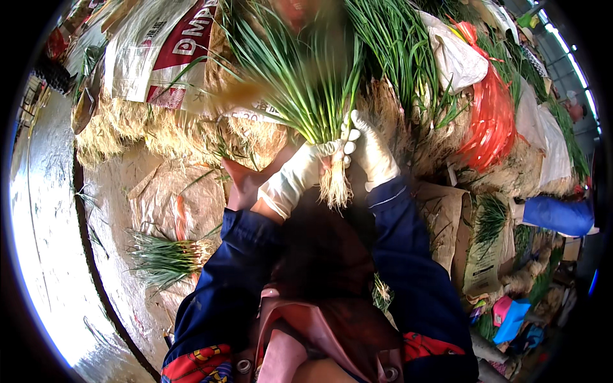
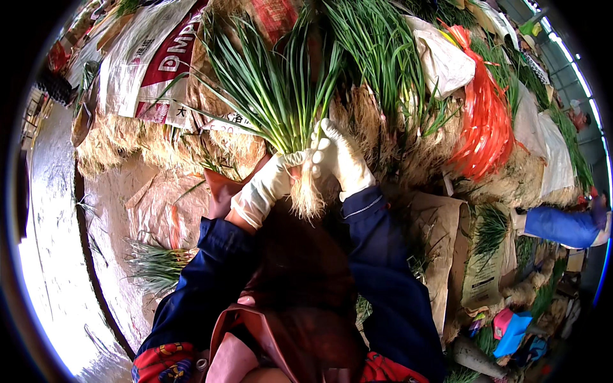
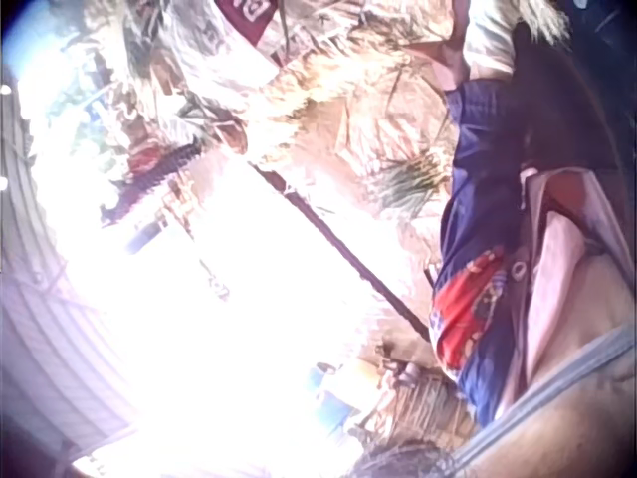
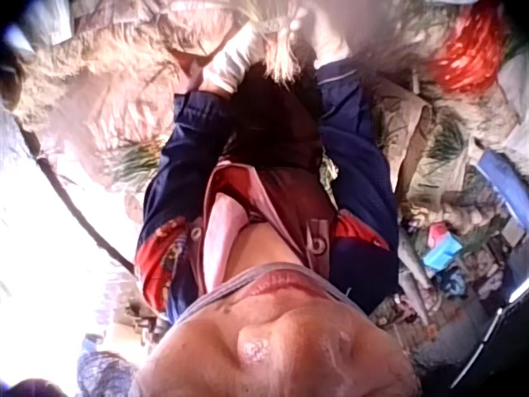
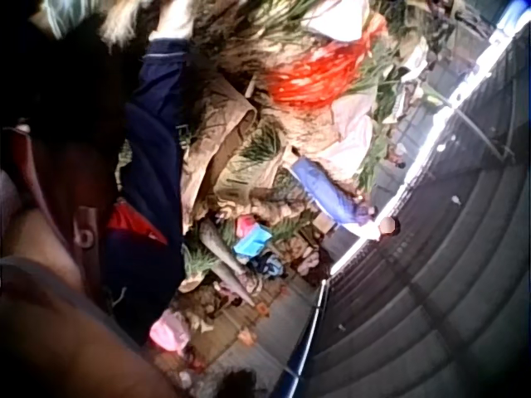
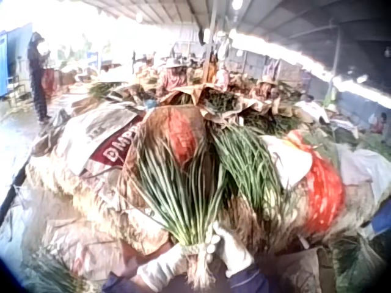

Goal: The person bunches together green onions by hand, peeling away damaged outer layers and aligning the roots before placing the bunches aside.

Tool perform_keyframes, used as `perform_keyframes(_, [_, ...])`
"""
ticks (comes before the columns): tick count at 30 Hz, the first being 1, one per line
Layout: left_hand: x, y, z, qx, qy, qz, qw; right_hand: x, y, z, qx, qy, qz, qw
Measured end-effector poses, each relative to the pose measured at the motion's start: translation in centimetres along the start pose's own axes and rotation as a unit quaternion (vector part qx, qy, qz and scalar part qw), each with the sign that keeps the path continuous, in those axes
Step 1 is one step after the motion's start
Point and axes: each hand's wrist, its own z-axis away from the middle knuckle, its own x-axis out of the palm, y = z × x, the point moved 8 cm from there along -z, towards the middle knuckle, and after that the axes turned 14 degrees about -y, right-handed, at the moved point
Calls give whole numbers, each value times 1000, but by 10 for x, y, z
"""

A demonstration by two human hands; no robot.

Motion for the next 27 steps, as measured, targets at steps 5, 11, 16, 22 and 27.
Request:
perform_keyframes(5, [-2, -4, -1, -5, -1, -21, 1000, -12, -22, 1, -69, 73, 166, 981])
perform_keyframes(11, [9, 10, 7, -27, -17, -123, 992, -81, -71, 27, 110, 321, 530, 777])
perform_keyframes(16, [51, 69, 14, 95, -86, -143, 981, -37, -89, -20, 324, 202, 817, 432])
perform_keyframes(22, [-4, 81, -12, 112, 18, -164, 980, -56, -164, -86, 231, 347, 838, 352])
perform_keyframes(27, [-33, 65, -20, 63, 114, -116, 985, -76, -171, -67, 54, 305, 756, 577])
